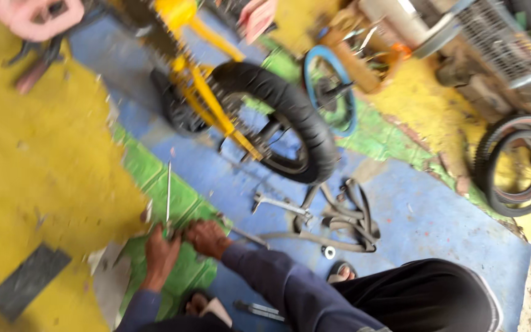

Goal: The person adjusts the rear wheel and chain of a yellow bicycle using a screwdriver and wrench. They tighten bolts on the rear axle, rotate the wheel to check alignment, and manipulate the chain and pedal. The person then moves the bicycle to a different position in the workshop.

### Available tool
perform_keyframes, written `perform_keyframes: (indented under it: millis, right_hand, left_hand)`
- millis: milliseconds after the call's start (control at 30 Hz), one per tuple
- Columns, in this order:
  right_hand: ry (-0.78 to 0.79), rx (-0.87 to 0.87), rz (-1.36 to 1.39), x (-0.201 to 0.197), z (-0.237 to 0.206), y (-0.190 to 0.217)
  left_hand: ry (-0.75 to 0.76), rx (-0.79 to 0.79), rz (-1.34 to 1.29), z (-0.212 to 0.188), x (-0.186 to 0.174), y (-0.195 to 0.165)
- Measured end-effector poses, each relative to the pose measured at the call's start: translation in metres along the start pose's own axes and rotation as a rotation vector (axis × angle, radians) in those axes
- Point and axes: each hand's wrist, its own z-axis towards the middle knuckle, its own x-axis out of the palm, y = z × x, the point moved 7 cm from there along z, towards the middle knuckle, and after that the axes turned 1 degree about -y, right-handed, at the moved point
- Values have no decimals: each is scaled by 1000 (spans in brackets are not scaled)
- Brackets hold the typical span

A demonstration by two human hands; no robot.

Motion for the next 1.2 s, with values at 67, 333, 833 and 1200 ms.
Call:
perform_keyframes:
  millis: [67,333,833,1200]
  right_hand:
    - [-4,79,77,-20,-2,-6]
    - [222,165,205,-57,-95,-99]
    - [-256,534,-154,-364,-348,-449]
    - [-779,944,-163,-382,-512,-577]
  left_hand:
    - [53,-24,100,8,2,-5]
    - [474,137,381,35,28,-32]
    - [979,632,636,-17,209,-248]
    - [805,485,281,-45,454,-446]
